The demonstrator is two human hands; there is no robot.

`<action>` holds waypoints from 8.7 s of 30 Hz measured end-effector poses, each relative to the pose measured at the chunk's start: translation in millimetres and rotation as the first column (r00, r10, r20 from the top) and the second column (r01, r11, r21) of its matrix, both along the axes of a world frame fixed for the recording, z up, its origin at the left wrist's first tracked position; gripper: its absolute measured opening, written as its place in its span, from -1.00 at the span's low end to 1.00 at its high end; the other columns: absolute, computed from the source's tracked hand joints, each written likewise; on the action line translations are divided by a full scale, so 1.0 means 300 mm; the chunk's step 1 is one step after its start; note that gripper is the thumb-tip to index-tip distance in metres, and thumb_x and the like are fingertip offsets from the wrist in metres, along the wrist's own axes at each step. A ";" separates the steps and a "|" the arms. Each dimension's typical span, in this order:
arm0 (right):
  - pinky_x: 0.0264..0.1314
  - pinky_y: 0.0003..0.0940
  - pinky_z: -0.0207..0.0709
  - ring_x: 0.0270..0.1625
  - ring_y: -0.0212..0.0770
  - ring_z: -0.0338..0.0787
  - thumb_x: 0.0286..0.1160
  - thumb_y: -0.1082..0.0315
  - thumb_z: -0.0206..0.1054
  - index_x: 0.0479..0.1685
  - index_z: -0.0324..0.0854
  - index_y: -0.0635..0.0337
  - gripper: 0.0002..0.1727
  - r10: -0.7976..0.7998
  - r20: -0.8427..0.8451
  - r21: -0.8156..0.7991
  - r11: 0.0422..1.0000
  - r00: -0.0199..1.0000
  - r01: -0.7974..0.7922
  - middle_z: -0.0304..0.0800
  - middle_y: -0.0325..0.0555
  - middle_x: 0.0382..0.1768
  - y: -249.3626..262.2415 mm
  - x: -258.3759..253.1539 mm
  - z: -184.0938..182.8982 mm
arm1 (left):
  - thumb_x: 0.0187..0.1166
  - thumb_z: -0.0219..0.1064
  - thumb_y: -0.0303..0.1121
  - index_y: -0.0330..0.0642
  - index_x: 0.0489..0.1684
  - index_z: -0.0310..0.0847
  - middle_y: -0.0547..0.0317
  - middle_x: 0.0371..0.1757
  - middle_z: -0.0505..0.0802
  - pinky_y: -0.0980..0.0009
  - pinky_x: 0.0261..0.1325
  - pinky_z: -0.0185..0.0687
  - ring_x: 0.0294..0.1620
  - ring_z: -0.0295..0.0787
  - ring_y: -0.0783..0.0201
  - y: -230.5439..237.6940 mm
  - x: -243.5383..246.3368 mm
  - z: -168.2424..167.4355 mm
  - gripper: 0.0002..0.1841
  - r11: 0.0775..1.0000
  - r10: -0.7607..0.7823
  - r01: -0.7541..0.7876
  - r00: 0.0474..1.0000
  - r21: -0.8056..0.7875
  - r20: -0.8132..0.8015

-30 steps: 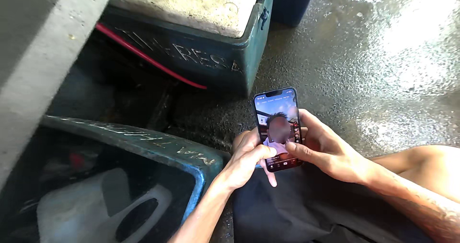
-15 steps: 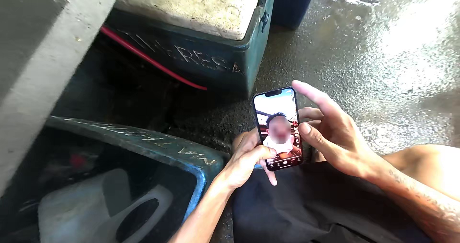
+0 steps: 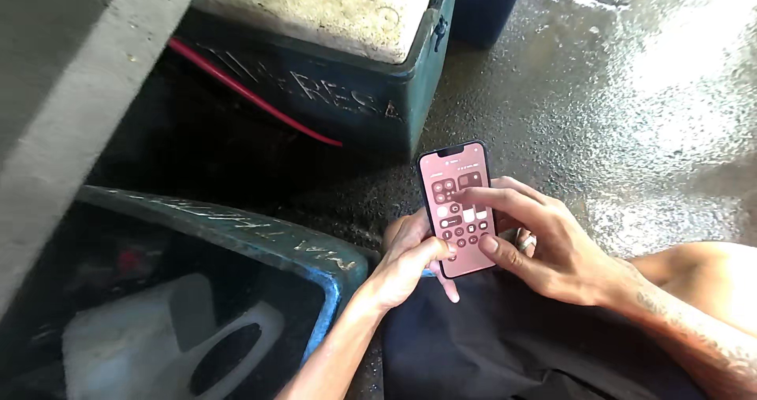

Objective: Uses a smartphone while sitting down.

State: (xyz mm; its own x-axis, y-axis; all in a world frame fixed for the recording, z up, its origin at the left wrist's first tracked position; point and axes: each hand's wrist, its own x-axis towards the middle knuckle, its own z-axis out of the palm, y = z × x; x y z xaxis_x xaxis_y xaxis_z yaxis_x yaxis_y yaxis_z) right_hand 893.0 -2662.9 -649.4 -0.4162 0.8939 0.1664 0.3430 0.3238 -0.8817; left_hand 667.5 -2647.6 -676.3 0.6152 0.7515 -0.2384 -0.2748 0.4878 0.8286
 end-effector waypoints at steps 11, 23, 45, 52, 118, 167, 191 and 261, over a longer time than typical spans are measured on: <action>-0.17 -0.61 0.71 -0.08 -0.54 0.69 0.71 -0.05 0.14 0.54 0.60 -0.05 -0.47 -0.011 0.078 0.030 1.000 0.997 0.009 0.60 -0.24 0.03 -0.004 -0.007 -0.009 | 0.49 0.20 -0.40 -0.05 0.10 0.57 0.21 -0.11 0.88 0.38 -0.45 0.86 -0.29 0.91 0.35 0.001 0.000 -0.001 -0.75 0.999 -0.035 0.035 0.999 0.019 -0.003; -0.17 -0.62 0.72 -0.09 -0.55 0.70 0.72 -0.06 0.12 0.54 0.60 -0.07 -0.47 -0.025 0.090 0.026 0.999 0.996 0.023 0.60 -0.26 0.01 -0.005 -0.011 -0.010 | 0.48 0.14 -0.43 -0.05 0.11 0.57 0.19 -0.12 0.88 0.39 -0.49 0.85 -0.32 0.90 0.35 -0.001 0.003 0.005 -0.72 1.000 -0.027 0.027 1.000 0.007 -0.008; 0.07 -0.46 0.84 0.06 -0.40 0.88 0.46 0.24 0.37 0.70 0.21 0.16 -0.24 -0.070 -0.152 -0.256 0.966 0.986 0.030 0.76 -0.23 0.28 -0.016 -0.007 0.009 | 0.80 0.03 -0.07 -0.04 0.09 0.59 0.11 -0.14 0.92 0.41 -0.52 0.83 -0.38 0.92 0.30 -0.003 0.006 0.005 -0.69 0.999 0.025 -0.026 0.999 -0.026 -0.045; 0.21 -0.45 0.80 0.24 -0.39 0.83 0.27 0.33 0.44 0.82 0.00 0.06 -0.01 -0.014 -0.104 -0.308 0.951 0.995 -0.019 0.75 -0.24 0.32 -0.012 -0.004 0.008 | 0.71 0.10 0.03 -0.06 0.07 0.63 0.10 -0.10 0.92 0.32 -0.49 0.87 -0.29 0.95 0.26 -0.006 -0.001 -0.003 -0.62 0.998 0.050 -0.047 0.995 -0.043 0.082; 0.10 -0.44 0.79 0.08 -0.31 0.88 0.21 0.47 0.33 0.58 0.29 -0.01 -0.25 -0.027 -0.255 -0.449 0.888 0.966 -0.094 0.86 -0.23 0.06 -0.018 0.007 0.017 | 0.68 0.10 -0.12 -0.07 -0.11 0.68 0.12 -0.22 0.91 0.35 -0.49 0.85 -0.33 0.93 0.29 -0.005 -0.003 -0.012 -0.71 1.000 0.017 -0.015 0.990 -0.012 0.141; 0.19 -0.43 0.79 0.14 -0.33 0.88 0.20 0.46 0.35 0.65 0.21 0.03 -0.17 -0.039 -0.231 -0.446 0.892 0.972 -0.070 0.85 -0.23 0.13 -0.025 0.005 0.014 | 0.74 0.08 0.17 -0.10 0.08 0.62 0.05 -0.09 0.92 0.31 -0.46 0.87 -0.24 0.96 0.22 -0.009 -0.003 -0.008 -0.50 0.999 0.025 -0.020 0.990 -0.032 0.138; 0.20 -0.44 0.75 0.14 -0.32 0.85 0.76 0.28 0.04 0.59 0.31 0.03 -0.55 -0.054 -0.285 -0.450 0.889 0.957 -0.084 0.82 -0.19 0.13 -0.020 0.003 0.024 | 0.76 0.04 0.13 -0.10 0.10 0.60 0.05 -0.06 0.91 0.32 -0.48 0.86 -0.24 0.95 0.22 -0.006 -0.004 -0.012 -0.52 1.000 0.006 -0.002 0.990 -0.029 0.137; 0.09 -0.48 0.76 0.06 -0.34 0.88 0.49 0.43 0.14 0.55 0.33 0.00 -0.44 -0.103 -0.257 -0.503 0.863 0.961 -0.042 0.86 -0.21 0.08 -0.027 -0.002 0.024 | 0.81 -0.07 0.09 -0.12 -0.08 0.66 0.06 -0.18 0.90 0.33 -0.48 0.86 -0.31 0.94 0.25 -0.008 -0.002 -0.019 -0.49 1.000 0.016 -0.017 0.992 0.003 0.126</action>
